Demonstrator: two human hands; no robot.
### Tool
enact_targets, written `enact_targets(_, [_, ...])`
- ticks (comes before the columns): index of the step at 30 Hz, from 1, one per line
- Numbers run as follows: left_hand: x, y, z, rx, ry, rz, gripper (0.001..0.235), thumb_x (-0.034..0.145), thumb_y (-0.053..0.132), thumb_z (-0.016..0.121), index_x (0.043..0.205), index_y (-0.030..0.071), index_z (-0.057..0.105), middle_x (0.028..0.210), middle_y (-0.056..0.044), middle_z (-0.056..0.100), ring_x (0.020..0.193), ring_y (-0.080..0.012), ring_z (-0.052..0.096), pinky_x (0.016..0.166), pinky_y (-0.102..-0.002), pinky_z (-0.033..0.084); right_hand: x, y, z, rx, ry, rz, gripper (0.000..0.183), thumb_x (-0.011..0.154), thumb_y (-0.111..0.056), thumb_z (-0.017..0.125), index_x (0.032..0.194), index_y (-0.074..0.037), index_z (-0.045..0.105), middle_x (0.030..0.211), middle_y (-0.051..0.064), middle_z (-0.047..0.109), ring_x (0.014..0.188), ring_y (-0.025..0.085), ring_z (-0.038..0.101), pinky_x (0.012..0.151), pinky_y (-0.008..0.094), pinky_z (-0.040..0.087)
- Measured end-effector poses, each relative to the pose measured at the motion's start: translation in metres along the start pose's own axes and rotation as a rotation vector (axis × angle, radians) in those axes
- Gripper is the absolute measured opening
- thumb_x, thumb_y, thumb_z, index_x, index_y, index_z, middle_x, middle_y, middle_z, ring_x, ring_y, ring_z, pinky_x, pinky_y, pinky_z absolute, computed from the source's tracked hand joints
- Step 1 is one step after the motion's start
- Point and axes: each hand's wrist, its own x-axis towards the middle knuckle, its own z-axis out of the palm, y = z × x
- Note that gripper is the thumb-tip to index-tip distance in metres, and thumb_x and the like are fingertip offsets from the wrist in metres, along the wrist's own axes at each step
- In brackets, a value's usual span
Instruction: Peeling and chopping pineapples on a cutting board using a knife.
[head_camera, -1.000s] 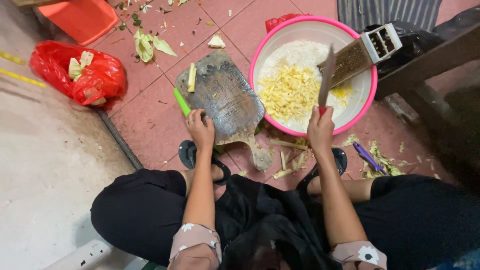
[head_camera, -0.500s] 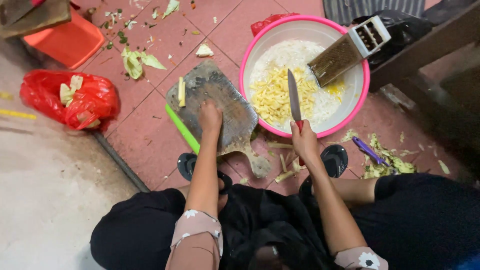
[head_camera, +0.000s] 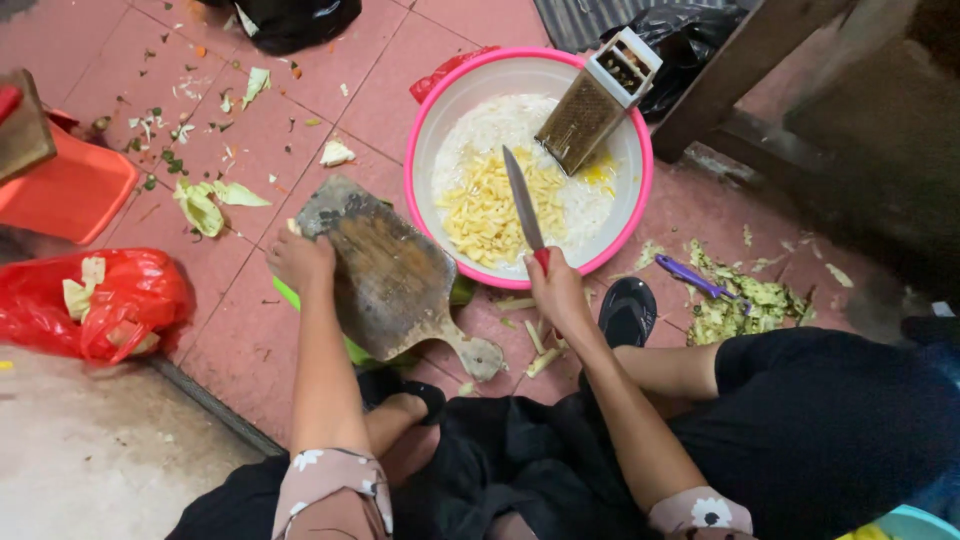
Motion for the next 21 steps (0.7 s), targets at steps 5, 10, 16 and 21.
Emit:
enact_targets(5, [0.005,-0.010,0.003,-0.107,0.128,0.104,0.022,0.080,0.014,0.067,0.095,-0.003,0.065,0.087,-0.027,0.066,0.083,-0.0520,0.069,0.074,-0.055,0.057,0.011,0.013,0.009,0.017,-0.019,0.071,0.034,0.097,-0.046,0.063,0.110,-0.015,0.064,0.086,0.024,0.073,0.093,0.044,0.072,0.077,0.049,0.056])
enact_targets(10, [-0.017,0.041,-0.001,-0.206,-0.087,0.086,0.023,0.078,0.022,0.066,0.094,0.007,0.073,0.082,-0.024,0.069,0.086,-0.0510,0.071,0.073,-0.060,0.058,0.014,0.009,-0.007,0.049,0.082,0.067,0.029,0.089,-0.037,0.075,0.108,-0.015,0.070,0.087,0.021,0.074,0.092,0.039,0.072,0.077,0.044,0.056])
enact_targets(16, [-0.084,0.176,-0.007,-0.558,-0.270,0.356,0.029,0.076,0.016,0.067,0.102,0.012,0.078,0.095,-0.018,0.075,0.098,-0.0428,0.071,0.085,-0.056,0.057,0.021,0.024,-0.022,0.222,0.222,0.038,0.017,0.090,-0.027,0.074,0.103,-0.017,0.073,0.070,0.007,0.069,0.064,0.019,0.062,0.060,0.031,0.049])
enact_targets(21, [-0.141,0.259,-0.020,-0.803,-0.247,0.522,0.056,0.089,0.028,0.073,0.132,-0.005,0.061,0.116,-0.030,0.066,0.116,-0.0486,0.065,0.100,-0.055,0.055,0.015,0.010,-0.036,0.374,0.263,-0.039,0.010,0.093,-0.015,0.071,0.101,-0.010,0.071,0.059,0.001,0.060,0.051,0.010,0.054,0.049,0.022,0.043])
